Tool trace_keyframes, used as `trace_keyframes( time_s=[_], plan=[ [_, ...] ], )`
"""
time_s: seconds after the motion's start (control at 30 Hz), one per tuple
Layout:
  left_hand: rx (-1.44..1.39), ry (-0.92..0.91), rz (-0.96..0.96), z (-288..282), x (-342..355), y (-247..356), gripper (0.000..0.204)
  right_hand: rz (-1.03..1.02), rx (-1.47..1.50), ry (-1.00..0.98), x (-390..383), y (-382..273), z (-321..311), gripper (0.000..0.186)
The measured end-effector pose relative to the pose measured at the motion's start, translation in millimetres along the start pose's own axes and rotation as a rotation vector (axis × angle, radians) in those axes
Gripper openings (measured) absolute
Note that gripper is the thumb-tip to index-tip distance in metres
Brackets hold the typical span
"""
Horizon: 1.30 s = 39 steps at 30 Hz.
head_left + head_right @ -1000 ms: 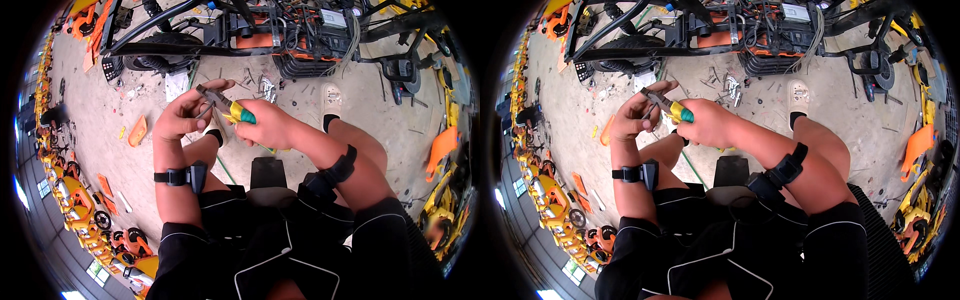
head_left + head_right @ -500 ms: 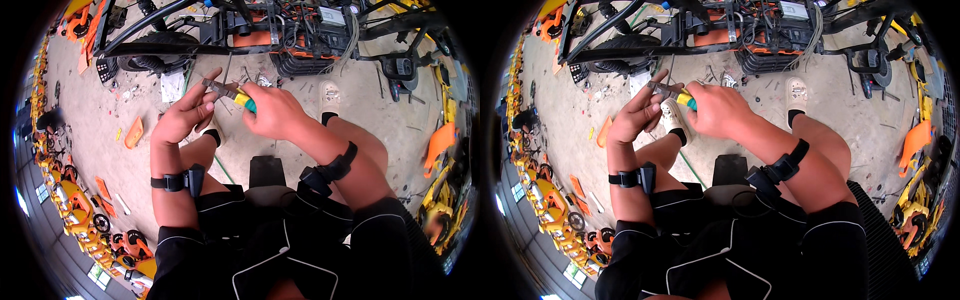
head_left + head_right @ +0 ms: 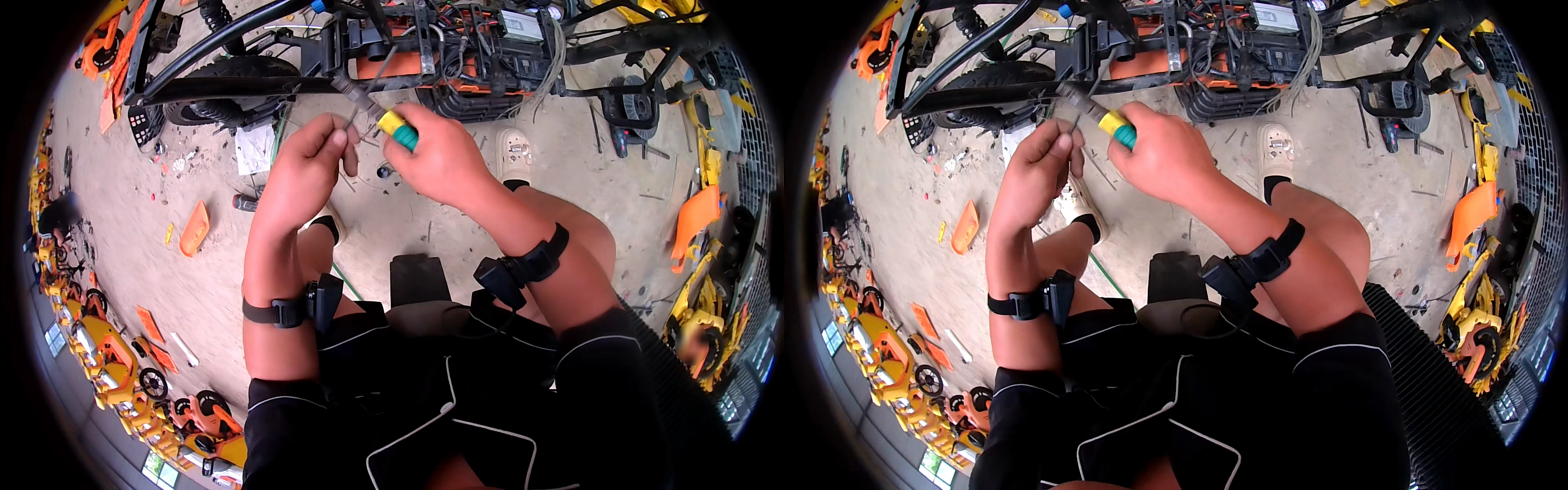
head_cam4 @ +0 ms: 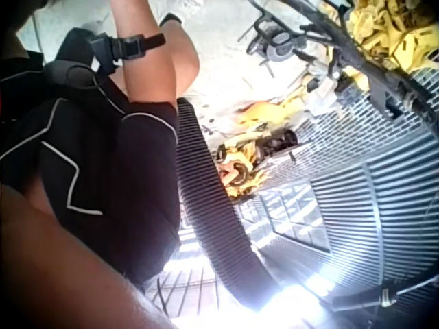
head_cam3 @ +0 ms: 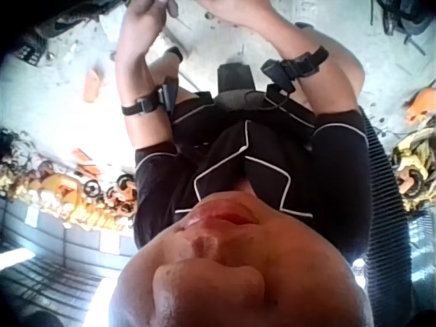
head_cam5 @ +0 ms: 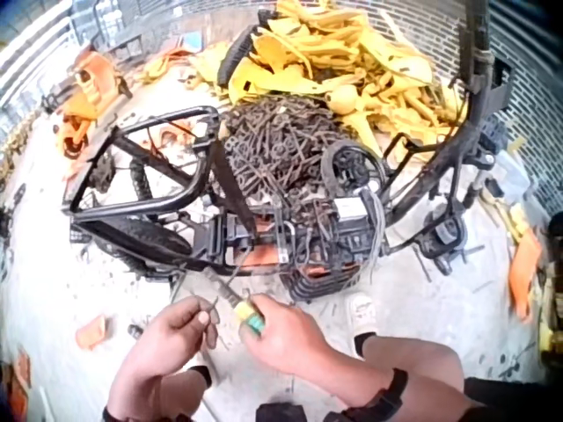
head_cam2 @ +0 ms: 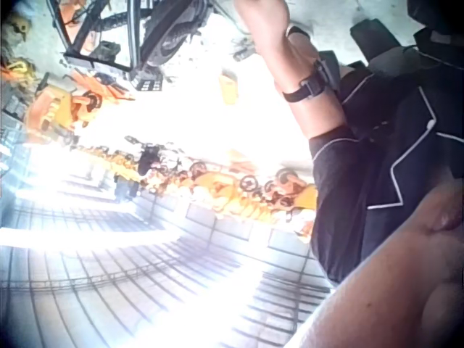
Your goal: The person uses pliers to strip and trim a wire on a motorcycle frame, holding the wire with one hand while manipulating the tool with the other.
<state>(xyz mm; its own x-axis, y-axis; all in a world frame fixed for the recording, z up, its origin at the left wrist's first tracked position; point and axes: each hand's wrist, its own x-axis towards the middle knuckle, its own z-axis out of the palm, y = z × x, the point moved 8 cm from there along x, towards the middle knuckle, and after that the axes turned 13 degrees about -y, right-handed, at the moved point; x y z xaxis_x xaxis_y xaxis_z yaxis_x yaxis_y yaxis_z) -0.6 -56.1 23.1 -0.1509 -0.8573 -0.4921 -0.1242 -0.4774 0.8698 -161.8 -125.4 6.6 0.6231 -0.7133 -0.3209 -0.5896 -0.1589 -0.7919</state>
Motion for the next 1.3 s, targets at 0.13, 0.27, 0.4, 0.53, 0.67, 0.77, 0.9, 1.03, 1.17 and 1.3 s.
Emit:
trace_keyframes(
  time_s=[0.13,0.27,0.4,0.53,0.67,0.77,0.9,1.03,1.17,1.3],
  plan=[
    [-0.017,0.07,0.064,-22,-13,-16,0.018,0.254,0.105,0.379,14,70,-91,0.033],
    [-0.153,0.284,0.131,-47,-16,-19,0.019,-0.009,-0.002,0.173,1,29,-70,0.032],
    [-0.263,0.108,0.022,-29,1,-13,0.036,-0.237,-0.176,-0.226,-22,-9,-3,0.032],
    [-0.271,-0.12,-0.009,-13,0,-12,0.041,-0.174,-0.233,-0.534,-35,-12,30,0.035],
    [-0.289,-0.222,0.0,-5,1,-25,0.033,-0.155,-0.252,-0.532,-38,-11,34,0.045],
    [-0.348,-0.193,0.001,-4,0,-30,0.024,-0.168,-0.171,-0.499,-43,-15,37,0.056],
    [-0.497,-0.178,-0.015,-3,-7,-30,0.02,-0.146,-0.268,-0.543,-53,-36,34,0.064],
    [-0.622,-0.234,-0.025,0,-8,-24,0.019,-0.205,-0.456,-0.46,-65,-62,17,0.067],
    [-0.676,-0.247,-0.031,9,-5,-18,0.019,-0.041,-0.425,-0.509,-76,-69,10,0.067],
    [-0.686,-0.218,-0.001,7,0,-16,0.018,0.042,-0.279,-0.555,-83,-76,12,0.056]
  ],
)
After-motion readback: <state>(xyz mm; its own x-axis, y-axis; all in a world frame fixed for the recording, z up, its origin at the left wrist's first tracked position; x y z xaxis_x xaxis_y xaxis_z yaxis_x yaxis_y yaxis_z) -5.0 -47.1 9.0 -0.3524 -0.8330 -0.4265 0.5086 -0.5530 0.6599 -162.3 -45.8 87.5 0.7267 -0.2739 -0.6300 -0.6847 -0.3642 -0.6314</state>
